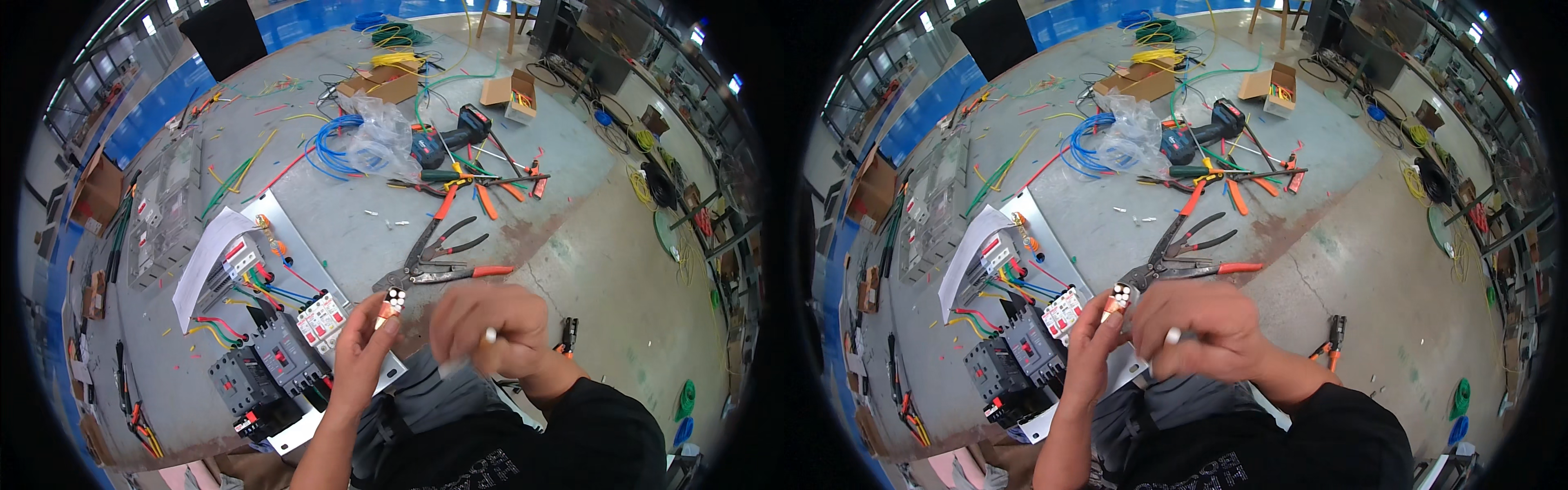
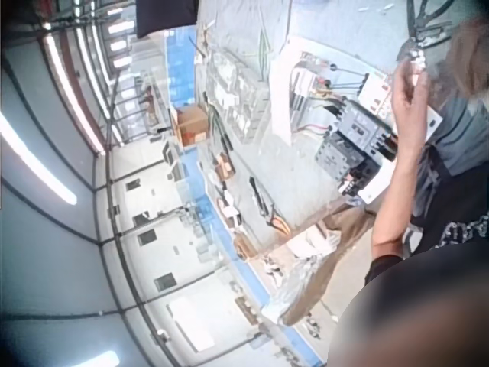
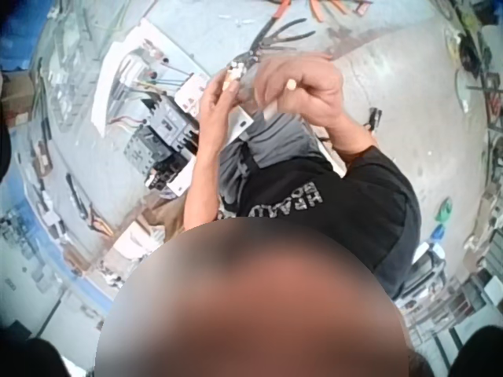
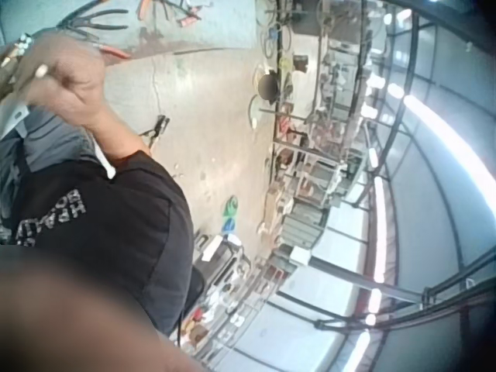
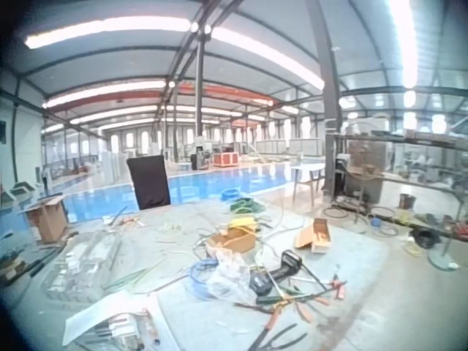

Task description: The person assembles an electrical panel by stripping wires, crimping terminals, and connecting them to circuit breakers and a terminal block. They use pliers and a crimping tool to prepare and secure the connections.

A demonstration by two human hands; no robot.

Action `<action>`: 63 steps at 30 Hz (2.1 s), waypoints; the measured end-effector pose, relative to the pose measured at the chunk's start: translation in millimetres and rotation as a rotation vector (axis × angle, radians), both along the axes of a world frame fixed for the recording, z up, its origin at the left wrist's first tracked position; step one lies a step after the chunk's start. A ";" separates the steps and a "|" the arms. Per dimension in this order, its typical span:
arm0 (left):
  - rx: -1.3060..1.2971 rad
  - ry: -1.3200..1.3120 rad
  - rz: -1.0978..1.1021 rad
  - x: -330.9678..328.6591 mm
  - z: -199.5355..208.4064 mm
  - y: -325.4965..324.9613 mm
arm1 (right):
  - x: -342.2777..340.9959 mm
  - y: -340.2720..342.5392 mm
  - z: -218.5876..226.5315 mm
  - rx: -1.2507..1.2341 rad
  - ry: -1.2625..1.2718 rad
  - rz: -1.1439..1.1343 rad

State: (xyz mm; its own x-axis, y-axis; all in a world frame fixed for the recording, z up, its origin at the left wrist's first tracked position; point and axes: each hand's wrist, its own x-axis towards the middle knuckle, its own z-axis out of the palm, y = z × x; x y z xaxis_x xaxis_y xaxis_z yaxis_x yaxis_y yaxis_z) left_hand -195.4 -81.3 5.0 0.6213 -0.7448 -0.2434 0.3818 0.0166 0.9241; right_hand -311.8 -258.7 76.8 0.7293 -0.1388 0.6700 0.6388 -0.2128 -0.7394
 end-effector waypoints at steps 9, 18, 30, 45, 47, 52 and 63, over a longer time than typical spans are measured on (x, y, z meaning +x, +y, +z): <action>0.039 0.112 -0.159 -25.1 -18.4 -16.2 | 2.3 44.4 21.8 0.115 -0.235 0.869; 0.063 0.169 -0.198 -30.1 -23.0 -22.1 | 9.2 28.5 34.8 0.185 -0.100 1.095; -0.091 0.289 -0.304 -29.7 -27.2 -39.7 | -30.4 -72.3 -51.9 -0.358 0.613 -0.102; 0.100 0.211 -0.372 -48.8 -54.2 -5.5 | -45.4 -328.8 -156.4 -0.272 1.114 -1.439; 0.107 0.222 -0.368 -51.8 -61.8 -0.6 | -30.2 -336.1 -155.3 -0.286 1.140 -1.417; 0.095 0.223 -0.358 -59.7 -71.1 6.1 | -31.5 -362.6 -163.5 -0.193 1.230 -1.397; 0.080 0.281 -0.366 -72.9 -99.6 39.7 | -72.8 -313.7 -141.8 0.112 0.738 -1.304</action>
